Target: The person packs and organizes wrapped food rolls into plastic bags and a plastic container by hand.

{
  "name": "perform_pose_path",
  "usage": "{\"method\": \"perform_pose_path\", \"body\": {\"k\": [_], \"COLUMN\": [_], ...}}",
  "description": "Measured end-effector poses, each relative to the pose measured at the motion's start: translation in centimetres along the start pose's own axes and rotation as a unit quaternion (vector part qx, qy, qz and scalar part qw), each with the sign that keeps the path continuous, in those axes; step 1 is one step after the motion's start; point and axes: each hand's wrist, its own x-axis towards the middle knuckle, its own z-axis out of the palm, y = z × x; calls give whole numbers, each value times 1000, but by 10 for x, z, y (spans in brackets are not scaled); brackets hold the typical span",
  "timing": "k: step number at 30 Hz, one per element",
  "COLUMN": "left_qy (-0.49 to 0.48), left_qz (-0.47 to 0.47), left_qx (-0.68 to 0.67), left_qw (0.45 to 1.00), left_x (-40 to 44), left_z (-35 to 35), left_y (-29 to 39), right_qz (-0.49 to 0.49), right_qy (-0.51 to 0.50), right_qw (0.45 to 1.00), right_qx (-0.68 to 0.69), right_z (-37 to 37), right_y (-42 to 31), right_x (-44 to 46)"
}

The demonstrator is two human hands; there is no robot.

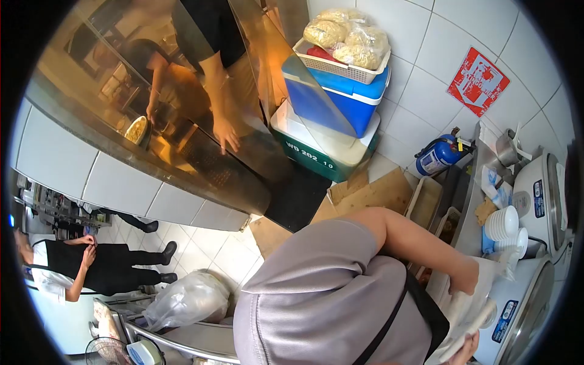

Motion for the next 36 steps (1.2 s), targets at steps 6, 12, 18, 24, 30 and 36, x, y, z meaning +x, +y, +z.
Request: {"method": "perform_pose_path", "body": {"k": [6,12,18,24,30,36], "left_qy": [163,383,389,459,487,503], "left_qz": [-133,-304,-366,-469,-545,-585], "left_qx": [-161,-239,-588,-543,-477,-440], "left_qw": [964,839,608,524,489,460], "left_x": [-14,-48,-147,-209,-283,-328], "left_z": [-6,-10,-60,-44,-16,8], "left_y": [-26,-26,-17,-12,-44,-86], "right_qz": [13,51,51,39,28,18], "right_qy": [201,257,188,124,122,147], "right_qw": [976,952,964,982,980,986], "right_qx": [79,159,183,140,156,-72], "right_z": [19,34,65,80,83,72], "right_y": [-69,-76,-59,-47,-58,-51], "right_x": [-50,-70,-56,-51,-52,-44]}}
